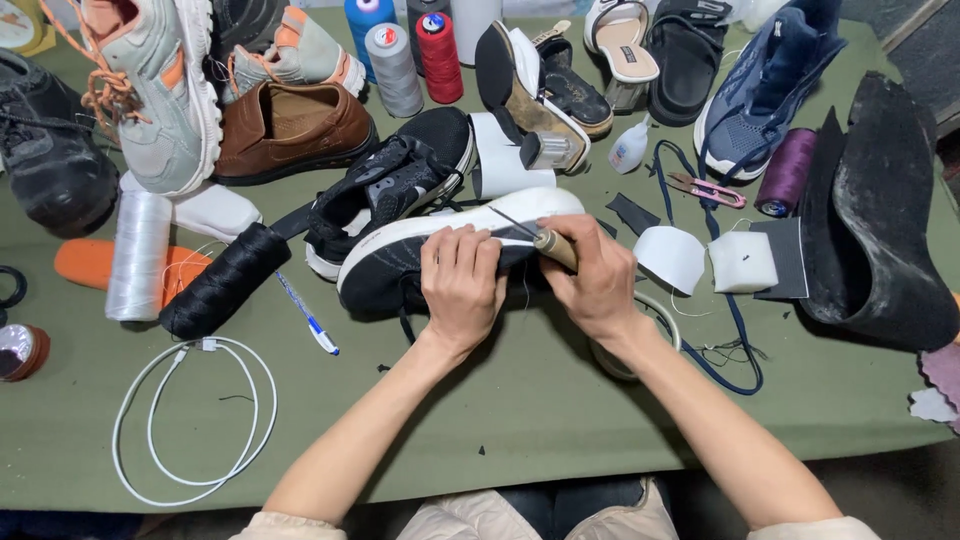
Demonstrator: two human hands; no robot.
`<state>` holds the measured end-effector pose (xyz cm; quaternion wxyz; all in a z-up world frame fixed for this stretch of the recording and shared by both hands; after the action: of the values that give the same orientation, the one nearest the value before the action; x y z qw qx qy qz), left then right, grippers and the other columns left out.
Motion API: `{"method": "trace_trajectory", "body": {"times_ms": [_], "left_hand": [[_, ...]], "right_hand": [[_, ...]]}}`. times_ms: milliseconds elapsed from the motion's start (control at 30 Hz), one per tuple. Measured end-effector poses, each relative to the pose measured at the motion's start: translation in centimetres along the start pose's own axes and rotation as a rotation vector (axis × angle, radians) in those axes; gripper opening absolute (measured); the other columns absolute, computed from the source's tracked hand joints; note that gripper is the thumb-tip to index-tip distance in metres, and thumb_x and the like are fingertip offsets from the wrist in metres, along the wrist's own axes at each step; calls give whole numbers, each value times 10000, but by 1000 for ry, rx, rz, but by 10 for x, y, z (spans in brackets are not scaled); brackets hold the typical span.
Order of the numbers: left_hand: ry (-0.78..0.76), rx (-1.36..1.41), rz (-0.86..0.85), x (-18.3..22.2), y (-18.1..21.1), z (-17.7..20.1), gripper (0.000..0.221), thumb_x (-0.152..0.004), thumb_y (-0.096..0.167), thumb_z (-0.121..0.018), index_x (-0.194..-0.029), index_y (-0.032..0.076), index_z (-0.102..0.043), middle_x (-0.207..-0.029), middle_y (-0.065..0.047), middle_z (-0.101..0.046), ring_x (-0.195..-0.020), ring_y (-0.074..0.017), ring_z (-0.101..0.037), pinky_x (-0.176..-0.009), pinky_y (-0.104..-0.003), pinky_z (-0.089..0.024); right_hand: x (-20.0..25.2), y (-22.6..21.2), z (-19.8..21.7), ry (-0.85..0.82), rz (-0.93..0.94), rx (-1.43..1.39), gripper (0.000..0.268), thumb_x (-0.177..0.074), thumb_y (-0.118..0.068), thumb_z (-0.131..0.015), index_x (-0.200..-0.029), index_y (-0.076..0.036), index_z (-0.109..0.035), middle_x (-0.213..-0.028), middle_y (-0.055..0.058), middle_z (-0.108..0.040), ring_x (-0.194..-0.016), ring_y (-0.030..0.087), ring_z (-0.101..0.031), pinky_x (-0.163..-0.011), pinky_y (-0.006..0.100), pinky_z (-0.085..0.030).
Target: Hand-stitching the sole of a black sneaker using an awl and thread on a repair workbench.
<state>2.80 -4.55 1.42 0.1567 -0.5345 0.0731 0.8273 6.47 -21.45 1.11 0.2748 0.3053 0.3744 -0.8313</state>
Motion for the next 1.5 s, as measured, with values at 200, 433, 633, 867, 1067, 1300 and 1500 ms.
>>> {"method": "trace_trajectory", "body": {"times_ms": [200, 433, 633, 867, 1067, 1300, 1500], "left_hand": [[154, 34, -19, 21, 2, -30, 64, -911, 77, -667, -848, 75, -657, -867, -71, -635, -888, -277, -669, -940, -518, -537], [64, 48, -17, 53, 16, -49, 10, -924, 65, -661, -915, 67, -664, -968, -118, -678, -954, -306, -679, -953, -527, -544], [-102, 77, 110, 53, 16, -43, 332, -935, 127, -635, -1250, 25, -608, -1216, -181, -626, -1161, -351, -588, -1050, -475, -464], [-197, -15, 49, 56, 17, -42, 515, -838, 155, -704, -1341, 54, -653, -1183, -152, -610, -1153, -316, -549, -1070, -441, -423], [-199, -49, 23, 66, 22, -40, 414, -917, 154, -613, -1315, 61, -678, -1167, -157, -616, -1127, -309, -557, -1068, -432, -417], [-161, -94, -15, 71, 25, -39, 372, -940, 125, -557, -1281, 73, -695, -1142, -161, -626, -1095, -303, -577, -1048, -432, -431], [-148, -107, -22, 72, 29, -35, 359, -957, 113, -530, -1269, 79, -705, -1130, -159, -636, -1074, -294, -582, -1033, -430, -438]], "right_hand": [[11, 38, -21, 59, 130, -24, 275, -812, -86, -800, -986, -175, -606, -1044, -52, -726, -838, 197, -735, -751, 307, -584], [31, 42, -14, -33, -77, -94, 321, -758, -55, -806, -948, -165, -571, -1076, -61, -688, -880, 235, -733, -757, 337, -582], [29, 39, -11, -49, -130, -192, 355, -710, 17, -797, -936, -118, -558, -1069, 9, -673, -901, 301, -731, -768, 383, -583], [35, 39, -9, -62, -184, -236, 351, -688, 39, -787, -924, -107, -572, -1081, 31, -674, -929, 309, -735, -794, 377, -590], [40, 30, -4, -88, -269, -317, 339, -695, 62, -750, -931, -82, -552, -1108, 69, -662, -982, 345, -727, -832, 412, -586], [48, 33, -5, -108, -266, -294, 360, -680, 70, -763, -927, -82, -551, -1129, 66, -646, -965, 339, -725, -838, 414, -586], [52, 32, -4, -120, -265, -267, 355, -684, 66, -767, -920, -93, -555, -1137, 48, -641, -952, 338, -729, -827, 424, -590]]}}
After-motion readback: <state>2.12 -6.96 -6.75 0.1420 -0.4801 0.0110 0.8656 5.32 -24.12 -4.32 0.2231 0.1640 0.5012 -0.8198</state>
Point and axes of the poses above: each hand's wrist, its own x-axis away from the middle knuckle, its own z-axis out of the back of the hand, y = z × x, the point moved 2 cm from there along -x, towards the middle knuckle
